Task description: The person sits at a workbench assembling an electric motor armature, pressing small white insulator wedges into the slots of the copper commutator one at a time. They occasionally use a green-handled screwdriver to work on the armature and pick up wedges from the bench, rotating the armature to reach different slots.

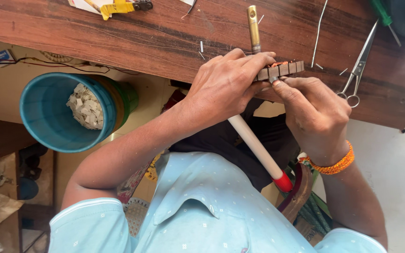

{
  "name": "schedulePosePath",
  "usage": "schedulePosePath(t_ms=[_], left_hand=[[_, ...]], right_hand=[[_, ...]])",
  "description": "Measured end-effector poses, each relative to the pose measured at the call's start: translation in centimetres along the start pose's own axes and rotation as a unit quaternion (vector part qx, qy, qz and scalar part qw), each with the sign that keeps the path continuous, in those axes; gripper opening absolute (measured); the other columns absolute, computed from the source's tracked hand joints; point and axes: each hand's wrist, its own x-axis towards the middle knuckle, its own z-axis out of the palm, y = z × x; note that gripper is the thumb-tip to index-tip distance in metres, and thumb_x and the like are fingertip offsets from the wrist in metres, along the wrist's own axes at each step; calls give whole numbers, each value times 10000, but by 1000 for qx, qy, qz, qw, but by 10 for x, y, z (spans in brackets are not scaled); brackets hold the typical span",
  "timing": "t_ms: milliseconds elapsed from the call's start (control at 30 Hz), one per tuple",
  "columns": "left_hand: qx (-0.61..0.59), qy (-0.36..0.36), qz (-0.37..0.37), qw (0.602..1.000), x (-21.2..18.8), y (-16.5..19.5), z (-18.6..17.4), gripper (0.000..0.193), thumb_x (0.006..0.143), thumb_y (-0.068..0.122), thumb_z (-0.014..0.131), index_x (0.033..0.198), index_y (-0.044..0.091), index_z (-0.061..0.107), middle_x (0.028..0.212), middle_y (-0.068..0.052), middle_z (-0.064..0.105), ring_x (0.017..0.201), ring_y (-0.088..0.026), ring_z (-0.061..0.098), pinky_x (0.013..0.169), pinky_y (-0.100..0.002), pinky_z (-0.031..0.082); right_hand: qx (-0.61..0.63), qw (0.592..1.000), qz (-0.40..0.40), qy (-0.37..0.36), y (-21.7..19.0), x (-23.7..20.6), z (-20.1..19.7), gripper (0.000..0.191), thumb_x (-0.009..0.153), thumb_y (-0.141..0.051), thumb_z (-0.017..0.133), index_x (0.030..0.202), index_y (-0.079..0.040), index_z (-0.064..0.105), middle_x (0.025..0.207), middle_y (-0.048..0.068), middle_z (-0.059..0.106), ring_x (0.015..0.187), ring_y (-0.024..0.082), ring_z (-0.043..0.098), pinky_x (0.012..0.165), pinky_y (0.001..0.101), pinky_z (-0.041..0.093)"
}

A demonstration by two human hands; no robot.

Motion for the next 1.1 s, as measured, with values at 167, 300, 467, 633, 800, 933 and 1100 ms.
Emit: schedulePosePath(t_ms=[167, 300, 467, 633, 800, 933, 1100], left_hand=[[-21, 9, -2, 1000, 2, -2, -3, 412, 920, 178, 729, 1295, 73, 593, 1044, -101, 744, 1007, -305, 703, 821, -458, 554], [-26, -10, -12, 1000, 6, -2, -6, 367, 942, 202, 710, 1259, 62, 590, 961, -123, 749, 917, -340, 726, 749, -483, 547], [-43, -47, 9, 998, 10, -7, -9, 330, 980, 245, 684, 1226, 50, 582, 930, -142, 752, 827, -379, 726, 651, -480, 553], [-16, -105, 25, 994, 20, -12, -12, 370, 1014, 323, 651, 1249, 49, 568, 937, -155, 746, 839, -374, 726, 669, -493, 553], [-22, -127, 112, 985, 15, -21, -22, 447, 999, 376, 656, 1329, 88, 564, 1092, -105, 742, 949, -356, 706, 752, -493, 533], [-4, -111, 133, 985, 6, -19, -17, 459, 998, 364, 686, 1357, 107, 558, 1184, -38, 728, 1030, -284, 710, 772, -445, 514], [-31, 48, 123, 991, -14, -7, 0, 501, 971, 312, 782, 1366, 92, 565, 1321, -75, 682, 1133, -264, 690, 930, -393, 524]], right_hand=[[-20, 1000, -18, 1, 7, -10, 9, 302, 941, 163, 742, 1206, 18, 729, 1094, 146, 698, 928, 270, 732, 753, 330, 607], [-52, 998, -38, -6, 7, -9, 10, 365, 855, 156, 729, 1201, 41, 726, 1095, 157, 693, 996, 308, 731, 778, 356, 612], [-83, 993, -79, -10, 7, -4, 11, 343, 846, 130, 743, 1180, 55, 725, 1045, 155, 676, 990, 324, 717, 817, 403, 618], [-142, 986, -91, -9, 8, -5, 8, 287, 853, 7, 823, 1131, 2, 755, 1027, 88, 686, 921, 264, 654, 708, 373, 545], [-102, 986, 5, 131, 1, -8, 18, 316, 807, -272, 888, 1002, -64, 750, 872, 52, 580, 900, 257, 546, 721, 388, 469], [125, 967, 188, 123, -3, -17, 21, 464, 840, -392, 831, 1130, -57, 695, 1086, 54, 651, 1075, 206, 580, 936, 346, 517], [190, 952, 238, 40, 5, -27, 12, 479, 879, -336, 859, 1268, -82, 741, 1249, 30, 749, 1134, 187, 578, 1044, 329, 491]])
